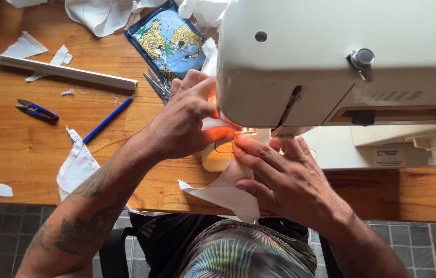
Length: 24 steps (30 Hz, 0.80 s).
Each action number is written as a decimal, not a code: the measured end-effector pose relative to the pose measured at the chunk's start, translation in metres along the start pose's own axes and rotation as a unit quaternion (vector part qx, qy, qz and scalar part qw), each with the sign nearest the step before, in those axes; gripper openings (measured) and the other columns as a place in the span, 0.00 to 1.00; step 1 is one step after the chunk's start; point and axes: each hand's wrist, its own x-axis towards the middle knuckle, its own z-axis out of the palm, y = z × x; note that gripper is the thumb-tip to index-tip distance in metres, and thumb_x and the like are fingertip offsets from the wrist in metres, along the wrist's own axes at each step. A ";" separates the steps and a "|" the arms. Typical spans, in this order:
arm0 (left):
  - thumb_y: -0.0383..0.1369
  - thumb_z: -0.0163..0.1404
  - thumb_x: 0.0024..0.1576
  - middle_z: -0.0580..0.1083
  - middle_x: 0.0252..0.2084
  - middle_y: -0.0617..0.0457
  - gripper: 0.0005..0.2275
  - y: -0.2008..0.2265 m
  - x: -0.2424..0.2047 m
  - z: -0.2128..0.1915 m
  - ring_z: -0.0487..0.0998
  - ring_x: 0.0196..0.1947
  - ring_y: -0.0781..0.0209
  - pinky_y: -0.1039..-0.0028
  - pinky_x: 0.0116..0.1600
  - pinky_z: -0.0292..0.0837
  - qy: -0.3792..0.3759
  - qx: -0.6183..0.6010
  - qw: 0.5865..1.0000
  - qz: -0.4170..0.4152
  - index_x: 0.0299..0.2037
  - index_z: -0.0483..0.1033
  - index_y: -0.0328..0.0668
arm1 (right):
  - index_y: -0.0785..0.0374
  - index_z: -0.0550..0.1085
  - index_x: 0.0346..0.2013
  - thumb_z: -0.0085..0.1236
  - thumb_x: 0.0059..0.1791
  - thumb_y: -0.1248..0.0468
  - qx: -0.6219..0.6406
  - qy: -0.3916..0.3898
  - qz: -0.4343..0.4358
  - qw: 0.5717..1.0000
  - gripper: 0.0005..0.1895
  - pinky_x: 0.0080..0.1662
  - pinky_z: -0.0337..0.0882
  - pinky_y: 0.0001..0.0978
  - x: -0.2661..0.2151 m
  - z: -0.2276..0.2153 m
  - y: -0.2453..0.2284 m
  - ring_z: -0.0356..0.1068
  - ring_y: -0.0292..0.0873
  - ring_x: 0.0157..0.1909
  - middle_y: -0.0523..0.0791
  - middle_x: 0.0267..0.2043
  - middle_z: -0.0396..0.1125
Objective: Sewing fabric pieces together using a sewing machine and trimming excess thread with scissors
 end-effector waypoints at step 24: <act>0.35 0.51 0.77 0.83 0.51 0.43 0.10 0.034 -0.029 -0.007 0.83 0.55 0.39 0.54 0.63 0.79 0.092 -0.046 0.990 0.099 0.55 0.81 0.36 | 0.49 0.78 0.69 0.60 0.62 0.39 -0.011 0.012 -0.002 1.000 0.27 0.58 0.73 0.51 0.000 0.003 -0.001 0.67 0.55 0.55 0.32 0.78 0.70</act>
